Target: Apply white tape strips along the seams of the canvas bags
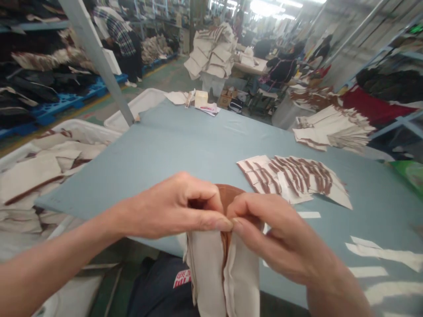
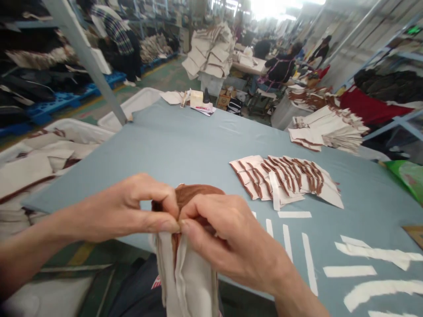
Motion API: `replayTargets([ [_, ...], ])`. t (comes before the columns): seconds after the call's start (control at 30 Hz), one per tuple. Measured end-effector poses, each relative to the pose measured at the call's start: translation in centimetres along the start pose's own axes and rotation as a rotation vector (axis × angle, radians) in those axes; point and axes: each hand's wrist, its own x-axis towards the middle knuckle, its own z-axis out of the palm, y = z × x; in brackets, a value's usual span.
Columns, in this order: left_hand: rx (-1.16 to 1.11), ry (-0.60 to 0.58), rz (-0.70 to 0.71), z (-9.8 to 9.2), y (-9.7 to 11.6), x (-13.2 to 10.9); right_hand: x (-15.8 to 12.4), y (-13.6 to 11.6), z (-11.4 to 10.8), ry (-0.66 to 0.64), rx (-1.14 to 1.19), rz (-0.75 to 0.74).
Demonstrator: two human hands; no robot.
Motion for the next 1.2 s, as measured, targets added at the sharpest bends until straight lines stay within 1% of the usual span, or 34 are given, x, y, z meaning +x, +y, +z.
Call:
replayTargets([
  [0.07, 0.069, -0.098, 0.046, -0.7, 0.7, 1.3, -0.1, 0.1, -0.5, 0.038, -0.073, -0.044],
  [0.13, 0.127, -0.175, 0.099, -1.2, 1.5, 2.6, -0.3, 0.4, -1.1, 0.067, -0.109, -0.044],
  [0.17, 0.140, -0.205, 0.118, -1.4, 1.7, 3.1, -0.5, 0.6, -1.4, 0.084, -0.125, -0.037],
  [0.23, 0.162, -0.223, 0.131, -1.5, 2.0, 4.0, -0.9, 1.2, -1.9, 0.117, -0.144, -0.019],
  [0.3, 0.185, -0.192, 0.131, -1.5, 1.8, 4.7, -1.2, 1.8, -2.0, 0.138, -0.119, 0.005],
  [0.4, 0.191, -0.109, 0.109, -1.2, 0.7, 5.5, -0.8, 3.0, -1.7, 0.176, -0.073, 0.063],
  [0.53, 0.146, -0.020, -0.021, -1.0, -0.9, 6.2, 1.0, 4.8, -1.1, 0.226, -0.118, 0.095],
  [0.6, 0.176, -0.006, -0.058, -1.1, -1.2, 6.4, 1.8, 5.6, -0.8, 0.239, -0.129, 0.097],
  [0.67, 0.218, -0.008, -0.039, -1.0, -1.3, 6.4, 2.4, 6.1, -0.6, 0.243, -0.121, 0.118],
  [0.77, 0.223, 0.040, -0.011, -0.6, -1.5, 6.1, 2.6, 6.3, -0.4, 0.224, -0.099, 0.139],
  [0.83, 0.202, 0.086, -0.010, -0.3, -2.0, 5.8, 2.7, 6.1, -0.2, 0.202, -0.092, 0.115],
  [0.93, 0.155, 0.079, 0.043, 0.0, -3.0, 4.9, 2.8, 5.9, 0.1, 0.177, -0.107, 0.069],
  [1.0, 0.133, 0.057, 0.072, -0.2, -3.7, 3.8, 2.8, 6.1, 0.2, 0.141, -0.110, 0.055],
  [1.07, 0.158, 0.056, 0.066, -0.7, -4.4, 2.2, 2.6, 6.5, 0.1, 0.090, -0.092, 0.062],
  [1.1, 0.172, 0.054, 0.047, -1.0, -4.7, 1.4, 2.5, 6.8, 0.0, 0.066, -0.069, 0.074],
  [1.13, 0.181, 0.021, 0.021, -1.4, -5.0, 0.5, 2.3, 7.1, -0.1, 0.051, -0.041, 0.091],
  [1.2, 0.210, 0.012, 0.029, -2.0, -5.5, -1.1, 1.9, 7.5, -0.3, 0.034, 0.016, 0.132],
])
